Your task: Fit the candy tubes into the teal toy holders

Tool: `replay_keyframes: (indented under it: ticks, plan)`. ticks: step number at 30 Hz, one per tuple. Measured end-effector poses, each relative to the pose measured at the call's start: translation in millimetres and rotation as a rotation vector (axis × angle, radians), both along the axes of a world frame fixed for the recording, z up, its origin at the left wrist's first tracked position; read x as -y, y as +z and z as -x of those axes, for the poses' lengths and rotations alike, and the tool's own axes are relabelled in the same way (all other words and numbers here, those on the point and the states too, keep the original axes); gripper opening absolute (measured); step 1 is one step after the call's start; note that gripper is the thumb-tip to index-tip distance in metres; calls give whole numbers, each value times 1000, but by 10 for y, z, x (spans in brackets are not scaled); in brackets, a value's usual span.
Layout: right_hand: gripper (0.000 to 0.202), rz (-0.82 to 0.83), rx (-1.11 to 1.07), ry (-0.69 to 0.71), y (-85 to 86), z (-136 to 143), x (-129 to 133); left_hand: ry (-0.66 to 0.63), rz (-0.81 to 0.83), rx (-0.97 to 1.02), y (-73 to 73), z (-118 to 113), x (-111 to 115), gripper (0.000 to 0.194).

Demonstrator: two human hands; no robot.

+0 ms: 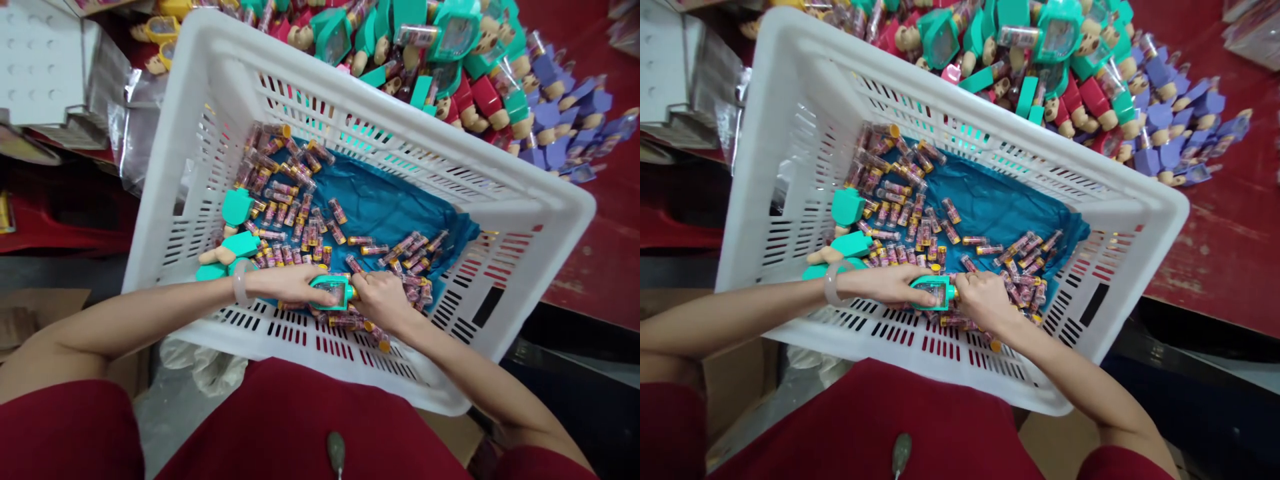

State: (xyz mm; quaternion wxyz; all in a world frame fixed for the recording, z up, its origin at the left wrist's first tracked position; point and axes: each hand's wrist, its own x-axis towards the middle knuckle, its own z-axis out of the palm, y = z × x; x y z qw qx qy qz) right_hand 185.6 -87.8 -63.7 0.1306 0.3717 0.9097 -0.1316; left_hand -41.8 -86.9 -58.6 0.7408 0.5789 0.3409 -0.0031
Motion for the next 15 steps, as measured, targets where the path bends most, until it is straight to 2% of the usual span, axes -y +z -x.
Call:
replay_keyframes:
  ticks: [2,5,11,13,15]
  plan:
    - [12,19,14,0,9,13,42,63,-68,-12,16,-37,41,38]
    - [14,73,87,-23,40,37,103,87,-106,-96,43,-86,146,37]
    - [22,213,175,-16,72,51,163,30,-188,-200,66,-115,252,38]
    - [20,226,167,-15,58,46,144,2,-267,-212,68,-110,240,39]
    - [20,214,144,-23,40,44,95,-33,-412,-247,65,-104,222,42]
